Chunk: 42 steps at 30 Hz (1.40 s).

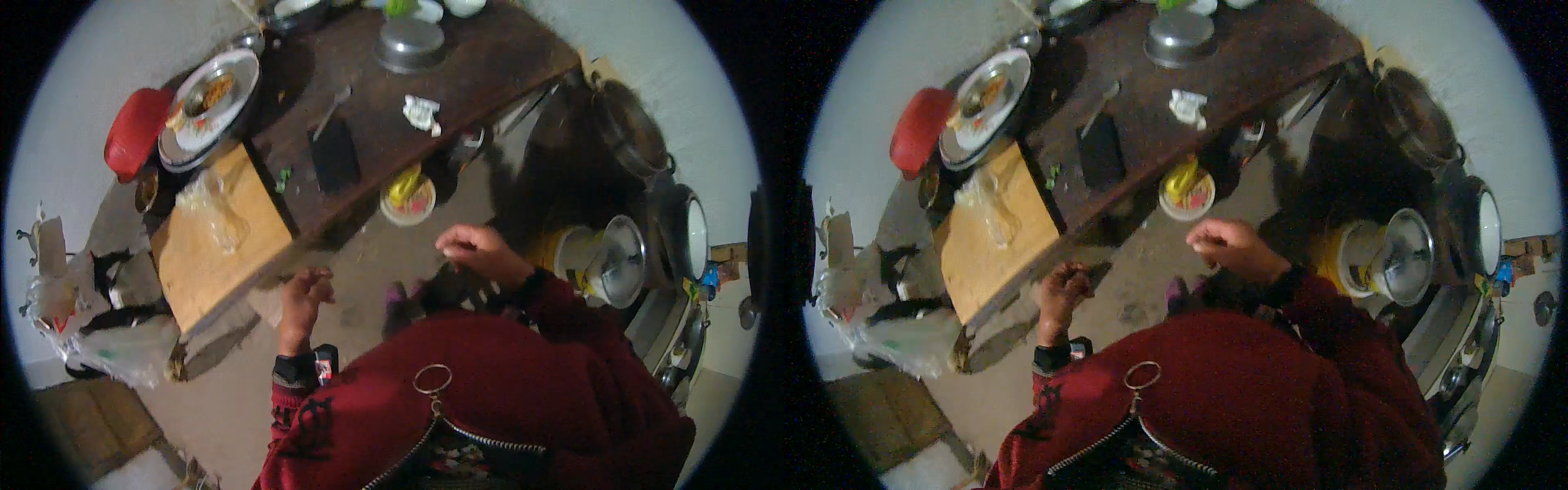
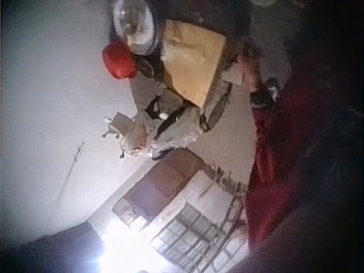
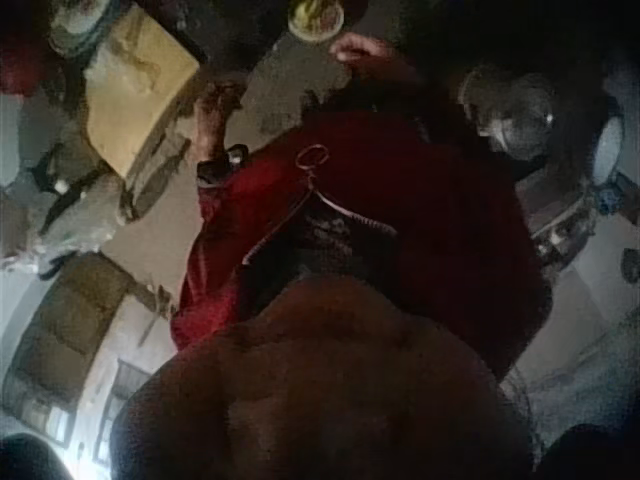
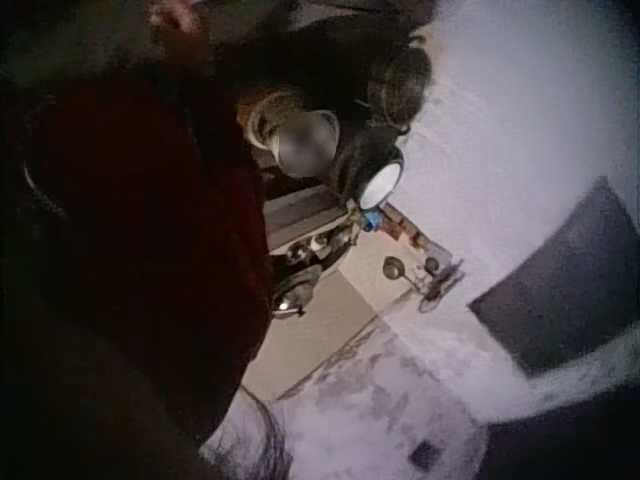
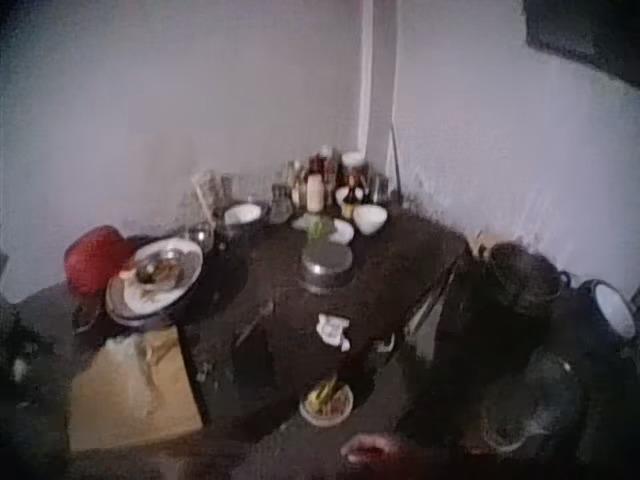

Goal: The person adds sliced onions to a wok on a stove, then adds a white powder, a dark liquid, and a red paste from containers. The person uses a spoon to scoop the red paste and a ladle to stir the ingredients in the wok.

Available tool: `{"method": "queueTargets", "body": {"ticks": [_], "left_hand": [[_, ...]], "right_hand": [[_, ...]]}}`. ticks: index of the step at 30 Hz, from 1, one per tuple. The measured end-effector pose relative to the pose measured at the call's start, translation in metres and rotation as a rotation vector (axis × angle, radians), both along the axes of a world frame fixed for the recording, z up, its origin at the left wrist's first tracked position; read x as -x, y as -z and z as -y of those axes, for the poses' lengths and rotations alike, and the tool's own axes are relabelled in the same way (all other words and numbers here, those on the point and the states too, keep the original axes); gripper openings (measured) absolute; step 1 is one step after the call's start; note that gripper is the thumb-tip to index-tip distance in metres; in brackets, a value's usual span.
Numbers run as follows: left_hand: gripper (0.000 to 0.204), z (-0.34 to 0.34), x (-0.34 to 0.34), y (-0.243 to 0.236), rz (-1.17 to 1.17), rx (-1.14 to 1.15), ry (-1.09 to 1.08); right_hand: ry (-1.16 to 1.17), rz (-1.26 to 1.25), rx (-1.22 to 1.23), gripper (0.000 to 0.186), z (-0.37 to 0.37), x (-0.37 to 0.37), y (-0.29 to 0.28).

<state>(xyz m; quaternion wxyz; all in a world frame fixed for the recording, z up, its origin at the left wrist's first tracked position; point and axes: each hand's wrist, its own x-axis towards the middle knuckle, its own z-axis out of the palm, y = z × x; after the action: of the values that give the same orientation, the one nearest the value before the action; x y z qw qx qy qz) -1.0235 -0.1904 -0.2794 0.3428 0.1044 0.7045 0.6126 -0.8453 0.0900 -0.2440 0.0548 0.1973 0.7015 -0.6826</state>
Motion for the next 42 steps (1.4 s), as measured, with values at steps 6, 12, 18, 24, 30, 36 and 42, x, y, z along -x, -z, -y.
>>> {"method": "queueTargets", "body": {"ticks": [6, 12, 18, 24, 30, 36, 42], "left_hand": [[0.010, -0.024, 0.053, 0.037, 0.074, -0.029, 0.108], [0.017, -0.066, 0.067, 0.052, 0.087, -0.073, 0.242], [0.023, -0.115, 0.084, 0.052, -0.049, 0.166, 0.272], [0.024, -0.128, 0.107, 0.076, -0.334, 0.358, 0.451], [0.024, -0.135, 0.121, 0.069, 0.083, 0.267, 0.206], [0.030, -0.136, 0.142, 0.061, 0.222, 0.058, 0.194], [0.034, -0.145, 0.173, 0.077, 0.173, 0.083, 0.286]], "right_hand": [[0.119, -0.032, -0.144, 0.018, -0.004, 0.008, -0.019], [0.156, -0.089, -0.192, 0.017, -0.032, 0.020, -0.004], [0.213, -0.064, 0.040, 0.018, -0.095, 0.049, 0.013], [0.249, -0.110, 0.093, 0.017, -0.142, 0.063, 0.029], [0.297, -0.026, -0.072, 0.023, -0.155, 0.085, 0.024], [0.384, -0.063, -0.201, 0.022, -0.150, 0.085, 0.000], [0.465, 0.082, -0.161, 0.021, -0.134, 0.102, -0.008]]}}
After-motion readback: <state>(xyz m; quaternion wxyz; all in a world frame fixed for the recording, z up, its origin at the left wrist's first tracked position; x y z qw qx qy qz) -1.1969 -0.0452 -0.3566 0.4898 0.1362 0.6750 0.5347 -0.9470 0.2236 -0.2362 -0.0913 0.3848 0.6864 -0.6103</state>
